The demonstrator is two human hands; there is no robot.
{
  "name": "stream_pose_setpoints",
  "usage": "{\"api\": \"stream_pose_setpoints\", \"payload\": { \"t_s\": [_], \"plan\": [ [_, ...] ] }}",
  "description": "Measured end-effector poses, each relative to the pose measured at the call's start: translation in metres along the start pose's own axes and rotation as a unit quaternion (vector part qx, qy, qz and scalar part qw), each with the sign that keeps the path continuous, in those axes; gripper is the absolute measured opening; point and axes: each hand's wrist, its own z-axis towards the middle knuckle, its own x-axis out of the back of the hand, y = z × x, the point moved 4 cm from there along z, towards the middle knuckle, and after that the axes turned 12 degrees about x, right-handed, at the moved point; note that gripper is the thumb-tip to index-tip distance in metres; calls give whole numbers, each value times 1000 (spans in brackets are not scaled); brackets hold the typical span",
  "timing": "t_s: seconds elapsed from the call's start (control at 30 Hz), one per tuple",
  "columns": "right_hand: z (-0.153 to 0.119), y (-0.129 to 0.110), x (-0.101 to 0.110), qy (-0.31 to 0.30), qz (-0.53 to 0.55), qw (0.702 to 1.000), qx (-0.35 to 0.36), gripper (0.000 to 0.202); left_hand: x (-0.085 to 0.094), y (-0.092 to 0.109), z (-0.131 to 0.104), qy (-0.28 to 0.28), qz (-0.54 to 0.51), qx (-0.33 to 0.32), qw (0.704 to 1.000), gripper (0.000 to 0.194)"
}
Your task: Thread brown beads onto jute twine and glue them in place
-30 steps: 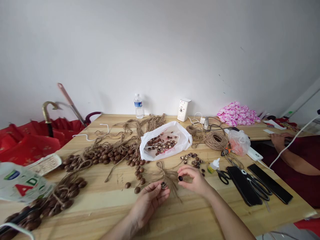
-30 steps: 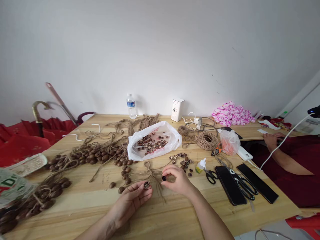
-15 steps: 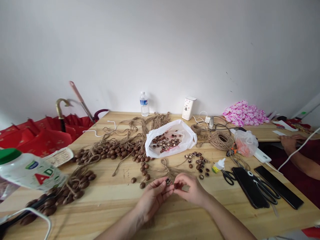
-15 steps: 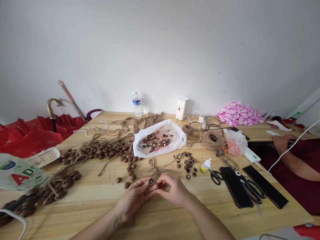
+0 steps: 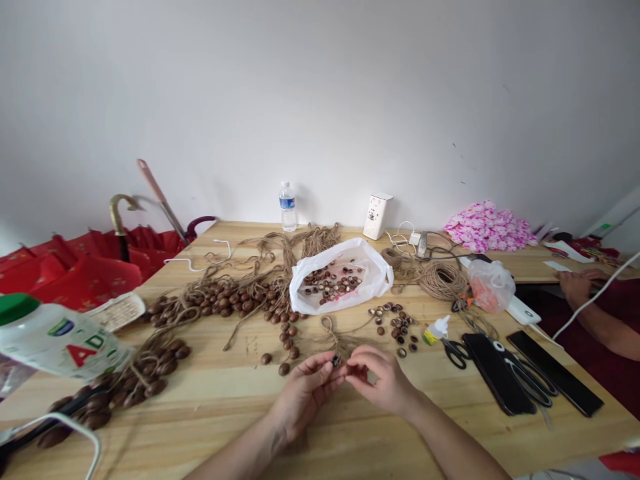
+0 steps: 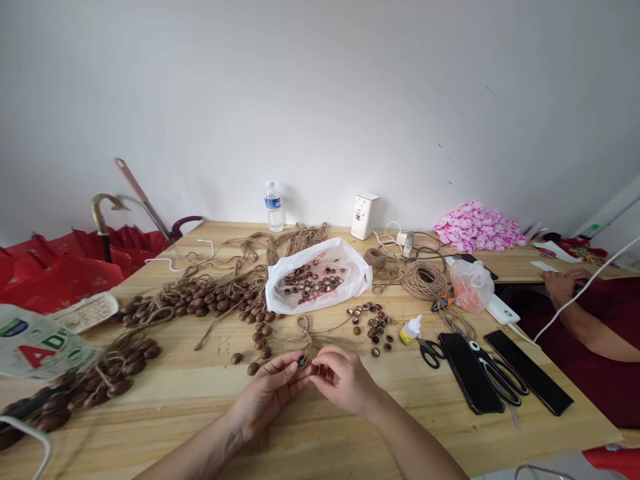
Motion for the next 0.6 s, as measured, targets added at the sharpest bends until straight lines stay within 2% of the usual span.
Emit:
{"api": "stream_pose_setpoints", "payload": {
  "t_s": [0.27,0.6],
  "plan": [
    [-1,-10,-6,-43,-94,995,-5,10,1,-4,2,-7,29,-17,999,27],
    [-1,-15,-9,-85,-142,986,-14,14,3,-7,3,-11,61,3,998,24]
  ]
}}
